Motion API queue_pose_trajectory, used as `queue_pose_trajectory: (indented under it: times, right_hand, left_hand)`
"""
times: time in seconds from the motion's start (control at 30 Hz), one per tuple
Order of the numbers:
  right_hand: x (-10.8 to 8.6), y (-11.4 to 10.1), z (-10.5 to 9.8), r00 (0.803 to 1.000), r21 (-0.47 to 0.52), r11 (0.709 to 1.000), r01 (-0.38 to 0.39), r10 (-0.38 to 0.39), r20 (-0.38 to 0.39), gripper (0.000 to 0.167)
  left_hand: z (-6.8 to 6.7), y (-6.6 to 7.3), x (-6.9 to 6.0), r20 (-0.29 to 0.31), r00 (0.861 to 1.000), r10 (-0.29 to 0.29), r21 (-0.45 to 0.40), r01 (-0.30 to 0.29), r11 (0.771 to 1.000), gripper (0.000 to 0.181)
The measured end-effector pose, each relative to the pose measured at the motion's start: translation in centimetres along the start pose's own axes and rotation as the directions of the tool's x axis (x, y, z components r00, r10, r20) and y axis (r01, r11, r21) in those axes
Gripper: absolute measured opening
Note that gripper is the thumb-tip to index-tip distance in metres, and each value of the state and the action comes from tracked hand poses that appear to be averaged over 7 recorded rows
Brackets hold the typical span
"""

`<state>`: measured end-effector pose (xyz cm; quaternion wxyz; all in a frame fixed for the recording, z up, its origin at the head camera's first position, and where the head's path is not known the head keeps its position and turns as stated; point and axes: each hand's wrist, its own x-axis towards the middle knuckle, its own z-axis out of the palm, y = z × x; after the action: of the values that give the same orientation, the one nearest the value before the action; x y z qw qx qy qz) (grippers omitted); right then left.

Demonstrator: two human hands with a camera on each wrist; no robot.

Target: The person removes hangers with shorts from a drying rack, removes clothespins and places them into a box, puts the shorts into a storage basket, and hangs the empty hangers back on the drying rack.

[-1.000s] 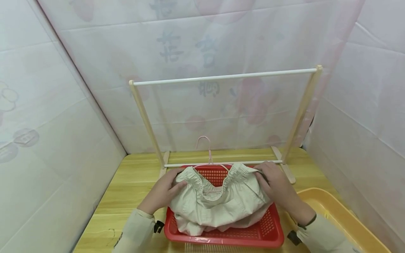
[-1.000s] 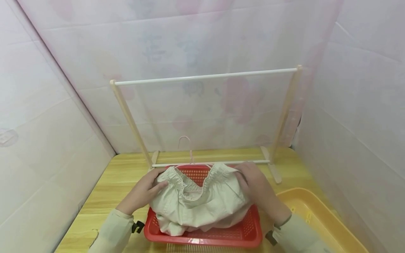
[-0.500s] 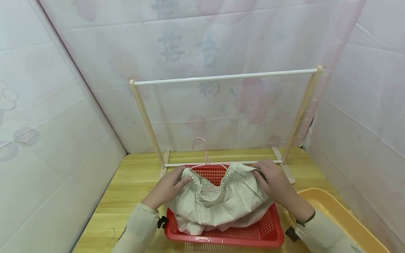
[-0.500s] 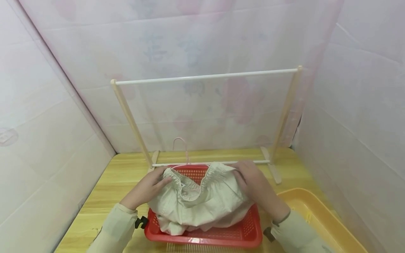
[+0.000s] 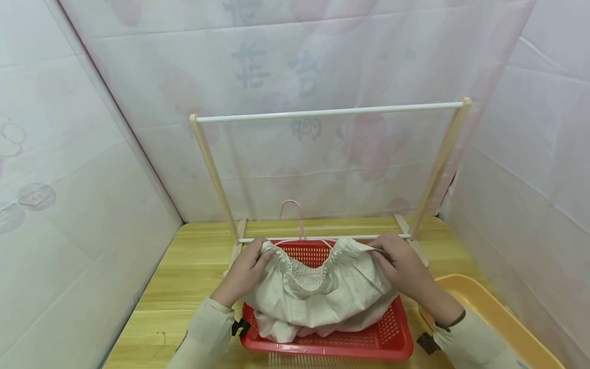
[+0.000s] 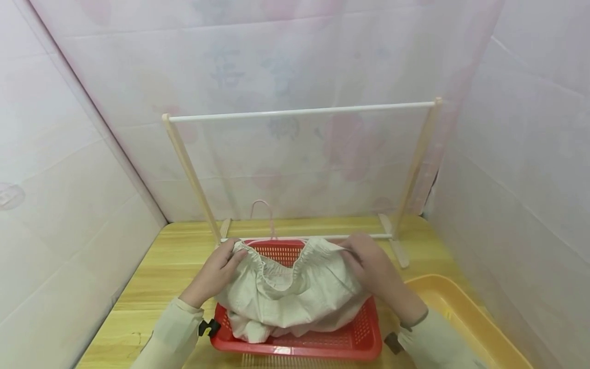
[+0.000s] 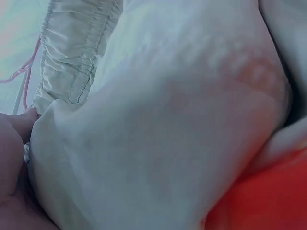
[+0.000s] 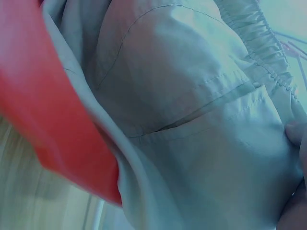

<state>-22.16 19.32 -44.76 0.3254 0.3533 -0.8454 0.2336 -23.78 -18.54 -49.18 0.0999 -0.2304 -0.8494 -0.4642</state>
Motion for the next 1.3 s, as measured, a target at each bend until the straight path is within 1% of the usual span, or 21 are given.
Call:
queue_pose_trajectory:
  times: [0.13,0.33,0.4,0.47,0.6,0.7,0.8,0.93,1.03,1.3]
  right_hand:
    - [-0.3,0.2,-0.7,0.999,-0.006,1.000,-0.029,0.029,-0.020,0.029]
    - [-1.2,0.5,-1.8,0.995,0.016,0.997,-0.080,0.081,-0.062,0.036]
    - [-1.6,0.7,-2.1,0.993,0.017,0.996,-0.090,0.091,-0.070,0.037]
    - [-2.0,1.1,-2.3,0.991,0.014,0.995,-0.100,0.101,-0.086,0.037]
    - [-3.0,1.9,-2.8,0.982,0.026,0.989,-0.144,0.146,-0.117,0.037]
    - [-3.8,2.6,-3.0,0.978,0.032,0.985,-0.171,0.173,-0.118,0.037]
    - [-4.6,3.2,-3.2,0.979,0.018,0.986,-0.168,0.169,-0.114,0.038]
    - [-5.6,3.9,-3.3,0.984,0.017,0.991,-0.135,0.136,-0.117,0.039]
    - [-6.2,4.3,-3.4,0.985,0.019,0.993,-0.116,0.118,-0.123,0.040]
    - [-7.1,4.3,-3.7,0.983,0.022,0.992,-0.125,0.127,-0.132,0.042]
  left_hand:
    - [0.2,0.0,0.0,-0.022,1.000,-0.015,-0.013,0.015,1.000,0.012]
    - [0.2,-0.1,0.0,-0.093,0.994,-0.050,-0.005,0.050,0.999,0.019]
    - [0.2,-0.2,0.0,-0.108,0.993,-0.050,0.001,0.050,0.999,0.020]
    - [0.2,-0.2,0.0,-0.117,0.992,-0.048,0.005,0.049,0.999,0.022]
    - [0.2,-0.4,0.1,-0.132,0.990,-0.056,0.010,0.057,0.998,0.024]
    - [0.1,-0.5,0.2,-0.136,0.988,-0.067,0.011,0.069,0.998,0.024]
    - [0.0,-0.6,0.3,-0.135,0.988,-0.076,0.022,0.079,0.997,0.024]
    - [-0.1,-0.8,0.2,-0.143,0.985,-0.092,0.037,0.098,0.994,0.026]
    - [-0.3,-1.0,0.0,-0.155,0.982,-0.110,0.027,0.116,0.993,0.027]
    - [-0.7,-1.3,0.0,-0.150,0.977,-0.153,-0.039,0.149,0.988,0.026]
